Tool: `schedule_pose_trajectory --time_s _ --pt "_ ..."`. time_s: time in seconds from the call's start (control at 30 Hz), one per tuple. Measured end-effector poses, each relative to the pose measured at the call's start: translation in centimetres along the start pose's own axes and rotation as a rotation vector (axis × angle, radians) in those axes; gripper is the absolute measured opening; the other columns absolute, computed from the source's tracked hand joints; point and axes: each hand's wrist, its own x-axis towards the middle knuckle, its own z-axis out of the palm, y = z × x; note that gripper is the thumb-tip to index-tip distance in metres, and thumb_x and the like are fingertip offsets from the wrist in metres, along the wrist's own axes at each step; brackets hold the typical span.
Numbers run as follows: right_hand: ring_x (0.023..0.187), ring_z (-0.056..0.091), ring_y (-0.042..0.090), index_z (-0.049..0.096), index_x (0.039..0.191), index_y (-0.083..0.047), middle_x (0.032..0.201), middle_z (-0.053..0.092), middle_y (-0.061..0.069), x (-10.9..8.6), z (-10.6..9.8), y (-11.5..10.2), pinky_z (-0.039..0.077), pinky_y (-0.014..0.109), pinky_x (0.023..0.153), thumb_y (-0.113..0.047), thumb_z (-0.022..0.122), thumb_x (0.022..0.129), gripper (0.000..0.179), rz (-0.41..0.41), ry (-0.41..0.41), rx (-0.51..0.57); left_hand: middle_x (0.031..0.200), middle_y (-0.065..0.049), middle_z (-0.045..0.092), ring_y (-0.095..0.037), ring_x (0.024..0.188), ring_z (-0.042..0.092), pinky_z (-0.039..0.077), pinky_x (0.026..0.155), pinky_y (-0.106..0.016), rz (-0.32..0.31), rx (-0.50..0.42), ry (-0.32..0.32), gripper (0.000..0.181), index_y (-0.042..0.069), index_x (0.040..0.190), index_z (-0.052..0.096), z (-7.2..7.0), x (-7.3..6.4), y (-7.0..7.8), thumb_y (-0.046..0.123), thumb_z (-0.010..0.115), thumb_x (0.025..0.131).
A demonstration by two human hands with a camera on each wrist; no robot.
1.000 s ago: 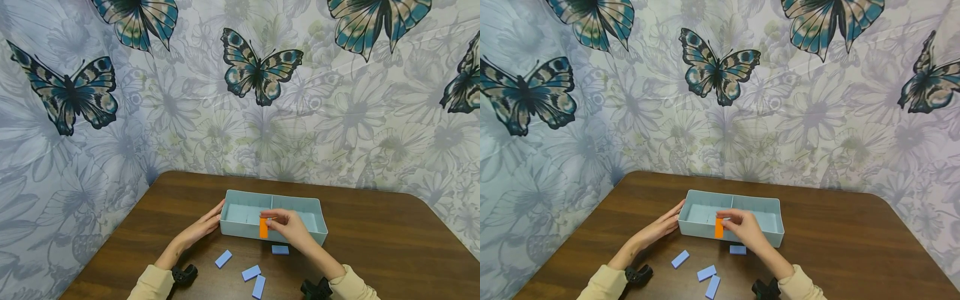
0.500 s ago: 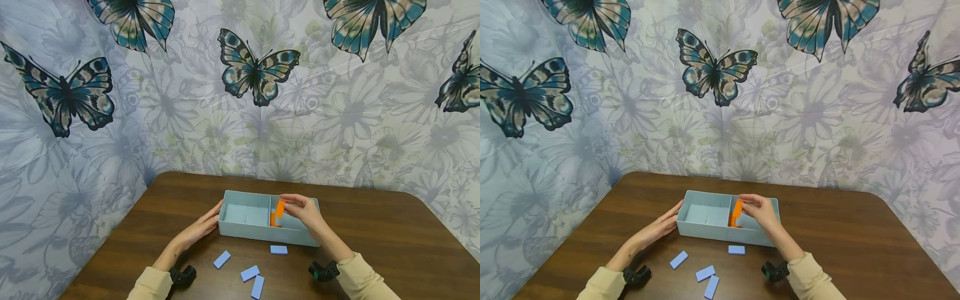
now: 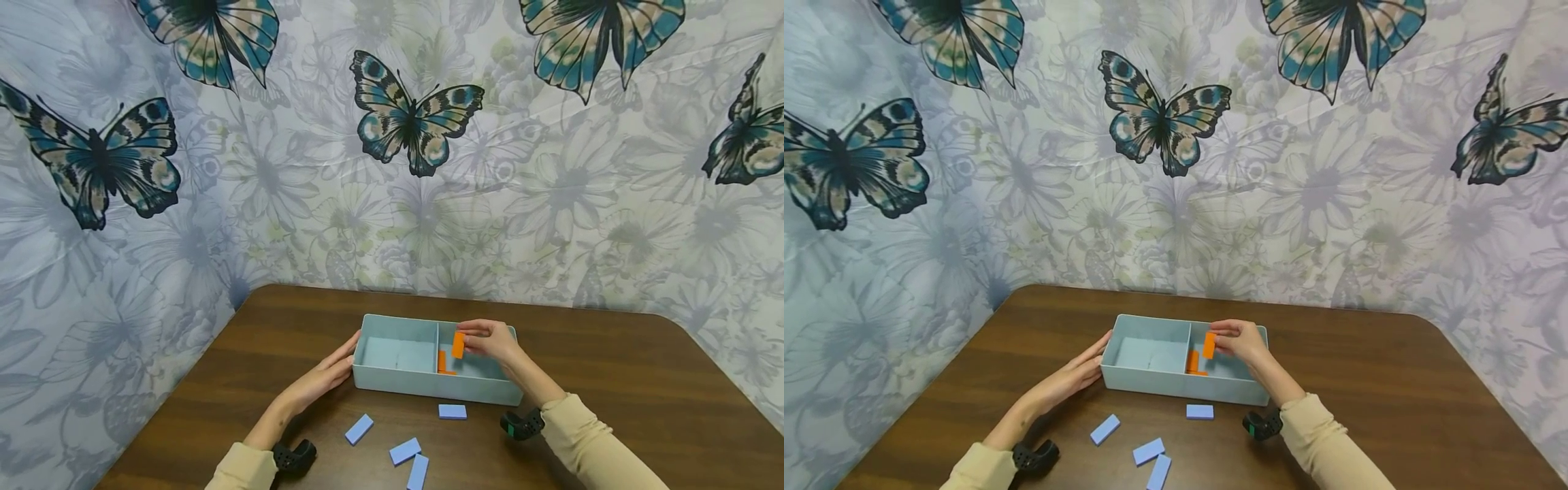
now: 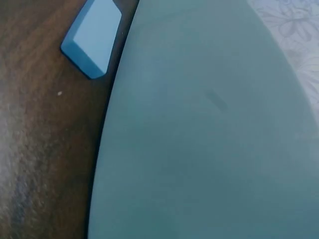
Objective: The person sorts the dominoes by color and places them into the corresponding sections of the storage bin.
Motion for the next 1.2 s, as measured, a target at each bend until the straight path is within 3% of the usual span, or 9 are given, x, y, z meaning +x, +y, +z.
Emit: schedule_pose_trajectory --time_s 0.3,0.53,1.0,1.2 --pt "0.082 0.064 0.017 0.054 0.12 0.016 0.109 0.064 0.019 0.6 0.3 0.1 0.053 0.034 0.075 0.007 0.058 0.089 0.032 0.145 0.004 0.019 0.155 0.0 0.001 -0.025 0.138 0.008 0.016 0.107 -0.05 0.004 -0.004 -0.003 0.054 0.032 0.151 0.006 -0.1 0.1 0.2 0.027 0.033 0.104" --pt "0.082 0.064 0.017 0.053 0.118 0.018 0.107 0.063 0.023 0.8 0.6 0.2 0.052 0.034 0.076 0.01 0.056 0.089 0.031 0.148 0.013 0.007 0.155 -0.001 0.001 -0.024 0.138 0.008 0.016 0.107 -0.05 0.007 -0.003 -0.002 0.055 0.029 0.152 0.006 -0.1 0.2 0.3 0.026 0.033 0.104" --pt "0.085 0.064 0.019 0.054 0.118 0.018 0.104 0.064 0.021 1.0 1.1 0.7 0.053 0.033 0.074 0.012 0.053 0.09 0.029 0.199 -0.053 -0.064 0.155 0.002 0.001 -0.024 0.138 0.007 0.016 0.107 -0.049 0.002 -0.007 -0.003 0.054 0.034 0.151 0.007 0.0 0.1 -0.2 0.028 0.033 0.104" --pt "0.079 0.063 0.018 0.056 0.115 0.017 0.101 0.065 0.02 1.0 1.2 0.6 0.054 0.03 0.07 0.011 0.054 0.089 0.027 0.162 -0.075 -0.163 0.155 0.002 0.001 -0.023 0.139 0.007 0.016 0.107 -0.049 -0.003 -0.008 -0.004 0.054 0.032 0.151 0.006 0.0 0.1 0.0 0.028 0.033 0.104"
